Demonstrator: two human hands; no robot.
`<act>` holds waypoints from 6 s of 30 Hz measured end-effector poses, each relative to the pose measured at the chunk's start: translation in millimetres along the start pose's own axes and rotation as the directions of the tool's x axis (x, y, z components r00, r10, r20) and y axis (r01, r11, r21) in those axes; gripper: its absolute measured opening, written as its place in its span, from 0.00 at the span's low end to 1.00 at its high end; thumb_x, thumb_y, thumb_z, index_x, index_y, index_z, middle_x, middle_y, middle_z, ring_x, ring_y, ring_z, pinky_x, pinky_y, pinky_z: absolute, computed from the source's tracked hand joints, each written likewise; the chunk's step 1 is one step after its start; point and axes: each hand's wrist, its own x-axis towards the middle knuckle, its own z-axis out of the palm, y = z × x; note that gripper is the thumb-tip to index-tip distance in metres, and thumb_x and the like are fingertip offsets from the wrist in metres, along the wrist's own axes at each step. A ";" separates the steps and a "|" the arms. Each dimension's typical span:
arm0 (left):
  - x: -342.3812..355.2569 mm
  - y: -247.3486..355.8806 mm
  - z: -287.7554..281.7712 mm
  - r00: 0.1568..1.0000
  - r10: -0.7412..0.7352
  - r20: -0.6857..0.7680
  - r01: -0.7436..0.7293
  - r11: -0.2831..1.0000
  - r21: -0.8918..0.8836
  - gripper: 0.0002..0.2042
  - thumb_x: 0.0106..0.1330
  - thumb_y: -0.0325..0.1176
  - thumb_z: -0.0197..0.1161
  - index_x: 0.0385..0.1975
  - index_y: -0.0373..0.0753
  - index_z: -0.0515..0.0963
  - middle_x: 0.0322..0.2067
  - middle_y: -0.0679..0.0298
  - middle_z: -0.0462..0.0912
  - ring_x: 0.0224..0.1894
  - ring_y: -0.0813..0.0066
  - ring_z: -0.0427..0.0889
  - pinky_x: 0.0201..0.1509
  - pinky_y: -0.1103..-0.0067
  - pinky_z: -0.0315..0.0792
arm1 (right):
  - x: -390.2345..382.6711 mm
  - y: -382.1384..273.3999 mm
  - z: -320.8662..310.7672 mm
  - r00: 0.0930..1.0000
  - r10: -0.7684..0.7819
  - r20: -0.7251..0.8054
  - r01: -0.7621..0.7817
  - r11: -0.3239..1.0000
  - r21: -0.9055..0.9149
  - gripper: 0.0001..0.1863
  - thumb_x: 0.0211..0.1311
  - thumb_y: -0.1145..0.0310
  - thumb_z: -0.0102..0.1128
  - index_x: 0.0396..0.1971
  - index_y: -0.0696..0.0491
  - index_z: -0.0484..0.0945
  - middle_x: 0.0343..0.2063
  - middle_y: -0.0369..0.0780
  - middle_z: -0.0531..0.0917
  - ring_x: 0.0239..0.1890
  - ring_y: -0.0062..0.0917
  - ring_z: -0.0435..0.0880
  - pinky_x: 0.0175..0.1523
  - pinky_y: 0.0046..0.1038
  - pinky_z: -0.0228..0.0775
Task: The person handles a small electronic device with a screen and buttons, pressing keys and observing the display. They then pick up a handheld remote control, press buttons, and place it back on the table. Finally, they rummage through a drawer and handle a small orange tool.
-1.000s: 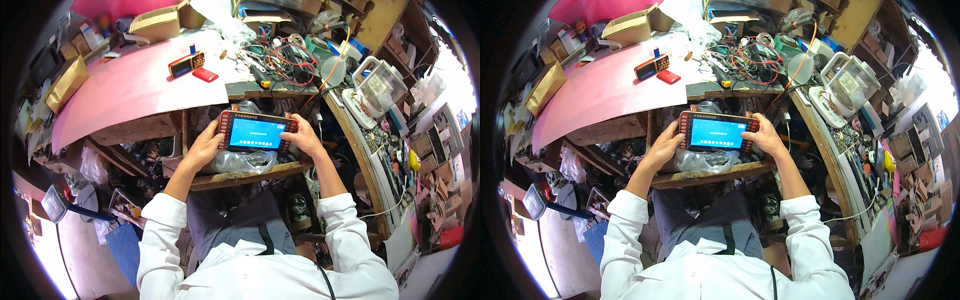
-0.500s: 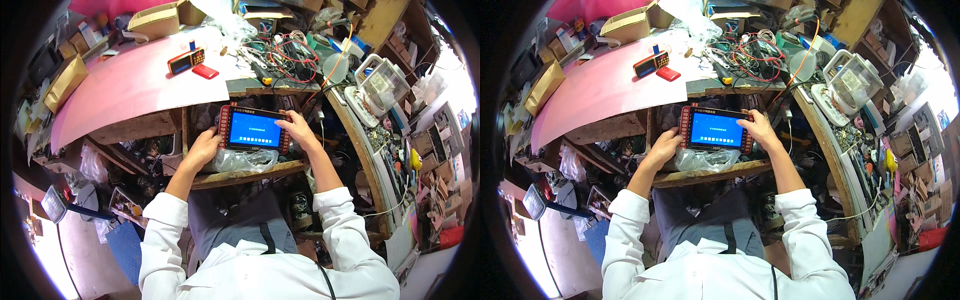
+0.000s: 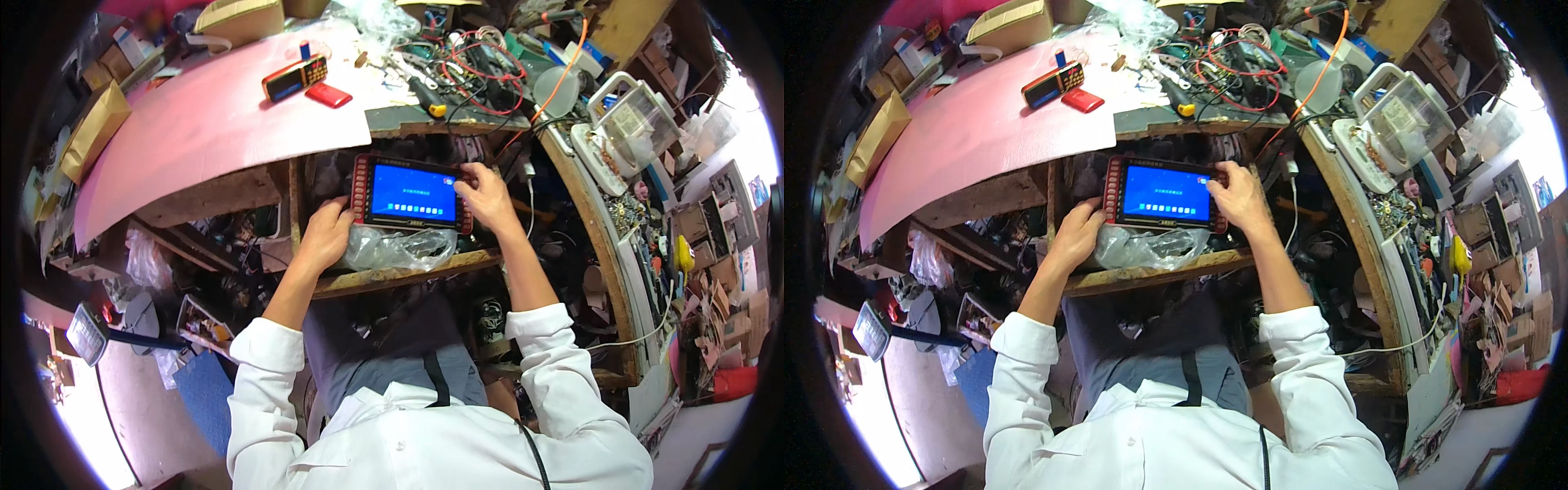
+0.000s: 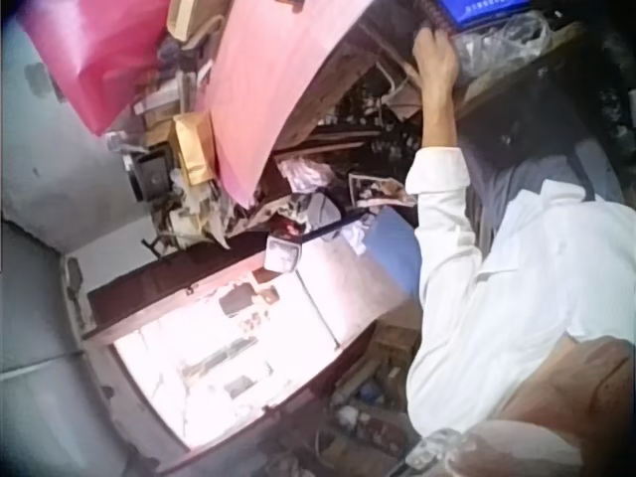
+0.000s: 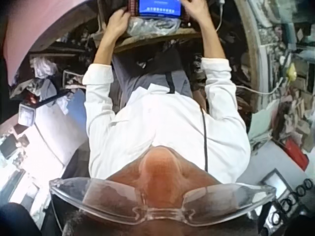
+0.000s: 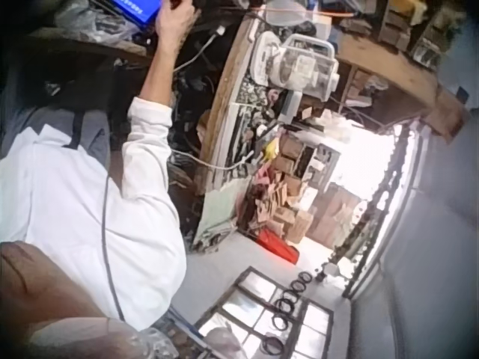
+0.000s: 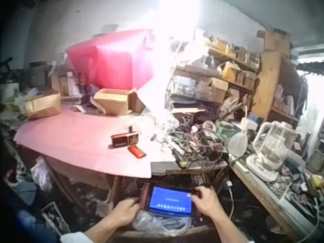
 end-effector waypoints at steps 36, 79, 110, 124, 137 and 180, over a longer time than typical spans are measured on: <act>-29.7 59.0 -22.3 0.878 0.148 0.455 -0.221 0.969 0.111 0.24 0.72 0.47 0.66 0.16 0.35 0.79 0.14 0.50 0.76 0.16 0.52 0.77 0.22 0.66 0.68 | -82.7 -23.1 -33.3 0.951 -0.069 -0.301 0.167 0.935 0.313 0.15 0.66 0.74 0.68 0.21 0.58 0.72 0.17 0.32 0.71 0.21 0.13 0.66 0.26 0.23 0.58; -34.4 56.5 -19.6 0.991 0.114 0.064 -0.121 0.983 0.136 0.22 0.73 0.47 0.65 0.22 0.34 0.80 0.19 0.47 0.79 0.22 0.44 0.80 0.27 0.60 0.71 | -79.3 -31.0 -31.6 0.985 0.016 -0.173 0.023 0.975 0.222 0.17 0.64 0.71 0.71 0.21 0.61 0.73 0.15 0.35 0.71 0.20 0.14 0.66 0.27 0.25 0.59; 164.0 -5.3 -171.2 0.920 0.065 -0.387 -0.067 0.998 0.007 0.16 0.65 0.31 0.74 0.51 0.32 0.84 0.39 0.59 0.90 0.41 0.76 0.86 0.49 0.77 0.80 | -77.6 -33.8 -29.4 0.967 -0.083 -0.240 0.117 0.984 0.132 0.14 0.61 0.71 0.71 0.23 0.62 0.74 0.18 0.45 0.77 0.20 0.31 0.77 0.28 0.33 0.66; 111.2 1.6 -195.4 0.962 0.018 -0.272 -0.141 0.886 -0.441 0.15 0.71 0.24 0.67 0.57 0.31 0.81 0.47 0.63 0.86 0.47 0.78 0.83 0.55 0.79 0.78 | -77.6 -35.5 -29.1 0.973 -0.074 -0.220 0.105 0.985 0.136 0.15 0.61 0.71 0.71 0.23 0.62 0.75 0.18 0.45 0.77 0.20 0.28 0.76 0.28 0.32 0.65; 101.3 -0.9 -202.1 0.981 -0.041 -0.191 -0.090 0.774 -0.626 0.17 0.72 0.25 0.67 0.59 0.32 0.79 0.50 0.61 0.85 0.50 0.74 0.85 0.58 0.77 0.81 | -76.4 -31.0 -25.8 0.986 -0.051 -0.159 0.067 0.993 0.097 0.15 0.61 0.68 0.71 0.24 0.62 0.76 0.18 0.45 0.78 0.20 0.28 0.76 0.29 0.31 0.66; 94.7 3.9 -202.4 0.978 -0.010 -0.207 -0.138 0.711 -0.689 0.13 0.69 0.29 0.71 0.47 0.29 0.82 0.40 0.55 0.88 0.38 0.69 0.89 0.45 0.74 0.87 | -5.8 -178.7 9.7 0.969 -0.155 0.194 -0.060 0.612 0.789 0.11 0.73 0.66 0.67 0.33 0.56 0.79 0.24 0.31 0.79 0.22 0.10 0.73 0.26 0.16 0.63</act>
